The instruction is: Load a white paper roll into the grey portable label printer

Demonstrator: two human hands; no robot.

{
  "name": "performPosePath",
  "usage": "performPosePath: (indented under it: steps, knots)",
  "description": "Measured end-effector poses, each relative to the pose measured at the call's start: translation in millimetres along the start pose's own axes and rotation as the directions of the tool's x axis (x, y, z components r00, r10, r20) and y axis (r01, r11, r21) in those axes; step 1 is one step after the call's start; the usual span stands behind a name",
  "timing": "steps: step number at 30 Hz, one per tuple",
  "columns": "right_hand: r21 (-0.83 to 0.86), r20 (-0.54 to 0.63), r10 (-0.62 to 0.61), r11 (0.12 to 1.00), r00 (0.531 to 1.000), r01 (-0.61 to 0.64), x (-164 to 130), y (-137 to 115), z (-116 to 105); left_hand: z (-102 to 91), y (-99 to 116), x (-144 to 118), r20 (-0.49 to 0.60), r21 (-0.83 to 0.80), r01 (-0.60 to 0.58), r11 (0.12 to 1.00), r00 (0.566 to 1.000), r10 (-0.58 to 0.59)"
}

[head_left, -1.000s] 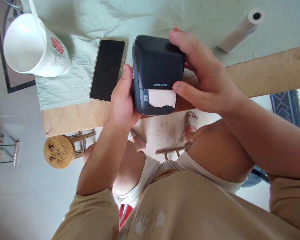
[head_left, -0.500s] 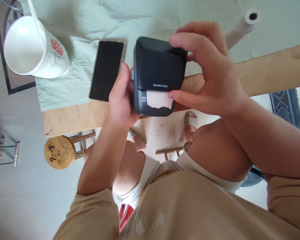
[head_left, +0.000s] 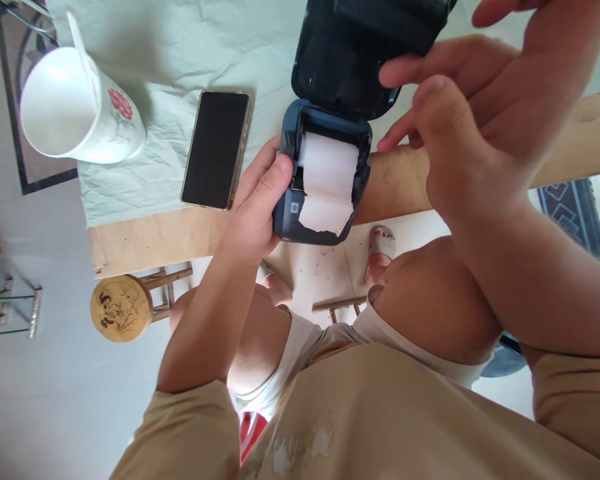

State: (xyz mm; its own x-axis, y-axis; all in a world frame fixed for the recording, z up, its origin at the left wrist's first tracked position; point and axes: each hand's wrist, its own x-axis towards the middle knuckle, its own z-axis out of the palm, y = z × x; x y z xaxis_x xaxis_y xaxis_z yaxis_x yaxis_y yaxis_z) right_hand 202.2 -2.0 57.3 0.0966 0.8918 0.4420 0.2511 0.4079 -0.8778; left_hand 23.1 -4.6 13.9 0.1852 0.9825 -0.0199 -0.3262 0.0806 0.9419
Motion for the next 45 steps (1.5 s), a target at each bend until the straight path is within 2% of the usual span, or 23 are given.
performPosePath:
  steps: [1,3,6,9,12,17,18,20,23,26,27,29,31,32,34,37,41,43,45]
  knots:
    - [-0.002,0.000,-0.004,1.000,1.000,0.004,0,1,0,0.6,1,-1,0.001,0.009,0.010,1.000,1.000,-0.010]
    - [-0.057,0.078,-0.015,0.998,0.997,0.019,1,3,-3,2.4,4,-2,-0.008,0.023,0.036,0.999,0.999,-0.036]
    - [-0.255,0.228,-0.069,0.958,0.971,0.129,0,7,-8,5.4,7,-3,-0.019,0.025,0.060,0.998,0.998,-0.059]
    - [-0.498,0.362,-0.074,0.828,0.929,0.260,-1,8,-8,7.2,7,-3,-0.009,0.034,0.063,0.997,0.998,-0.063]
    - [-0.647,0.450,0.070,0.712,0.890,0.271,-2,5,-2,6.6,7,-3,0.008,0.075,0.075,0.994,0.997,-0.076]
    - [-0.705,0.526,0.153,0.629,0.837,0.328,-1,1,0,2.4,8,-3,0.022,0.110,0.085,0.990,0.996,-0.088]
    - [-0.701,0.537,0.163,0.632,0.828,0.330,-1,1,-1,2.0,8,-3,0.024,0.119,0.090,0.989,0.995,-0.094]
    - [-0.654,0.555,0.177,0.696,0.813,0.295,0,4,-4,2.0,7,-4,0.037,0.130,0.091,0.987,0.995,-0.097]
    - [-0.493,0.527,0.159,0.858,0.835,0.147,1,6,-9,2.9,7,-4,0.041,0.091,0.076,0.993,0.996,-0.080]
    - [-0.170,0.512,0.178,0.980,0.840,-0.104,4,6,-14,1.6,6,-4,0.017,-0.012,0.102,0.995,0.995,-0.102]
    - [-0.037,0.509,0.202,0.976,0.837,-0.213,6,7,-15,0.5,5,-3,0.009,-0.047,0.114,0.992,0.993,-0.114]
    - [0.168,0.487,0.284,0.897,0.826,-0.409,12,10,-18,-1.6,2,-2,-0.015,-0.098,0.126,0.987,0.992,-0.128]
    - [0.236,0.446,0.381,0.823,0.810,-0.517,18,17,-19,-2.9,1,-1,-0.047,-0.119,0.117,0.986,0.991,-0.123]
    - [0.235,0.419,0.410,0.813,0.810,-0.533,20,21,-20,-2.9,0,-1,-0.062,-0.119,0.117,0.986,0.990,-0.125]
    - [0.211,0.360,0.408,0.840,0.839,-0.499,22,29,-21,-2.2,1,-1,-0.082,-0.118,0.124,0.985,0.988,-0.134]
    - [0.155,0.254,0.313,0.921,0.915,-0.358,18,38,-24,-1.0,3,-1,-0.068,-0.116,0.147,0.982,0.985,-0.156]
    - [-0.096,0.207,0.129,0.989,0.970,-0.111,14,46,-27,-0.8,3,-1,-0.061,-0.139,0.137,0.981,0.987,-0.147]
    - [-0.292,0.202,0.112,0.955,0.973,-0.049,15,49,-28,-1.2,2,-1,-0.068,-0.157,0.126,0.979,0.988,-0.138]
    - [-0.526,0.199,0.200,0.848,0.960,-0.067,15,51,-27,-1.8,2,-1,-0.058,-0.171,0.131,0.977,0.988,-0.143]
